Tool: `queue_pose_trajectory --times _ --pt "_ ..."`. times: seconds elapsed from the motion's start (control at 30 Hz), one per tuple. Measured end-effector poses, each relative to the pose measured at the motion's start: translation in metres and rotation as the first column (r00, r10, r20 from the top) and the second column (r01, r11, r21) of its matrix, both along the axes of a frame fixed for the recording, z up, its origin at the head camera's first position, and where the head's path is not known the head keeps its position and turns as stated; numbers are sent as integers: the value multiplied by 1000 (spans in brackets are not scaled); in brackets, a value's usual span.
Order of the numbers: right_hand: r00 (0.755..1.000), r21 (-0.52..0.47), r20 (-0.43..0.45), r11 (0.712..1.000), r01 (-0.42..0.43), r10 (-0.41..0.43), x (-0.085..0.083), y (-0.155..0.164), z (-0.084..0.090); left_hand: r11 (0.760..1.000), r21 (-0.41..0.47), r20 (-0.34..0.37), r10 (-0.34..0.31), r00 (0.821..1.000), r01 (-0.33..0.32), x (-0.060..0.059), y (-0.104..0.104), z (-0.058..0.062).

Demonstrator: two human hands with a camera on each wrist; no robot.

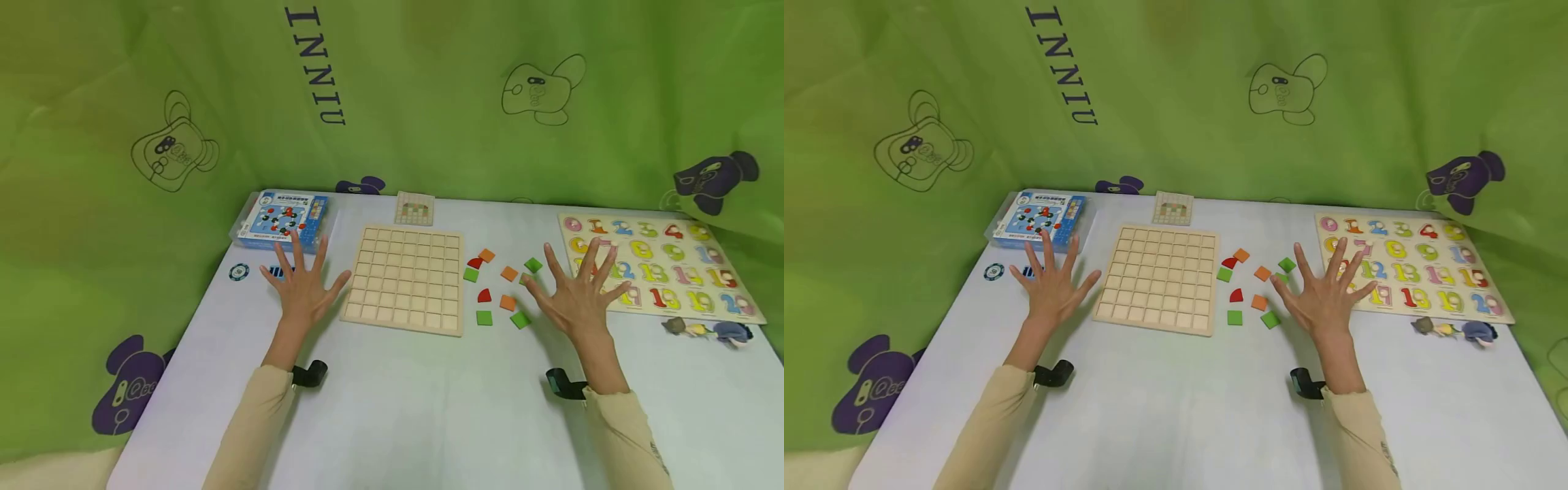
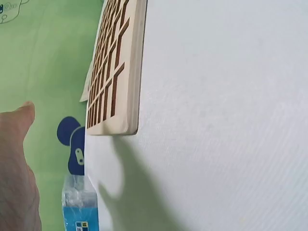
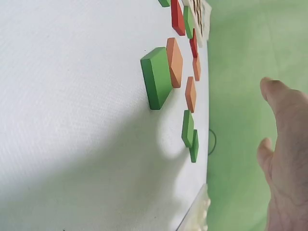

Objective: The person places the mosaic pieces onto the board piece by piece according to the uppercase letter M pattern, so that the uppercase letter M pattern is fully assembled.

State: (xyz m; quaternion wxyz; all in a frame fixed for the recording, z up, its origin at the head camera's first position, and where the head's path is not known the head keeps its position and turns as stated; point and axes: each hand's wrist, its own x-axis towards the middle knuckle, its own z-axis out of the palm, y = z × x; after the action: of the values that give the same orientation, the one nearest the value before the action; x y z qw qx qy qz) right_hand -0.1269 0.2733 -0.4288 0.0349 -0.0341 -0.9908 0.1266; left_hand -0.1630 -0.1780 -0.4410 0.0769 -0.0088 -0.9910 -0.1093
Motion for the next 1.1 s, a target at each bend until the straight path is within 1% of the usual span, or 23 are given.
queue_pose_trajectory --times 0.2,0.3,0.47,0.67,0.73,0.83,0.93,1.0,1.1 --pt "1000 4 -2 1000 2 -2 -1 -4 0 1000 -3 -4 -26 1000 26 4 6 -3" --pt "1000 6 3 1000 -6 6 -1 -7 -1 999 8 13 -41 999 41 8 9 -4" --pt "1000 -3 -8 1000 -17 17 0 -10 -4 995 44 45 -87 995 85 15 15 -6" --pt "999 13 -35 1000 -28 28 2 -10 -10 991 36 48 -130 990 129 21 20 -9" --pt "998 20 -43 999 -35 35 3 -10 -11 988 47 48 -149 988 147 23 21 -9" --pt "997 23 -63 999 -45 47 5 -10 -13 980 76 60 -188 980 184 26 21 -10" --pt "995 17 -82 999 -52 53 7 -10 -14 967 114 72 -236 969 227 28 22 -12" --pt "994 7 -89 998 -56 57 9 -11 -15 955 146 84 -272 959 258 29 23 -13" --pt "994 -7 -94 998 -57 56 11 -11 -16 926 240 116 -326 938 292 31 23 -14"
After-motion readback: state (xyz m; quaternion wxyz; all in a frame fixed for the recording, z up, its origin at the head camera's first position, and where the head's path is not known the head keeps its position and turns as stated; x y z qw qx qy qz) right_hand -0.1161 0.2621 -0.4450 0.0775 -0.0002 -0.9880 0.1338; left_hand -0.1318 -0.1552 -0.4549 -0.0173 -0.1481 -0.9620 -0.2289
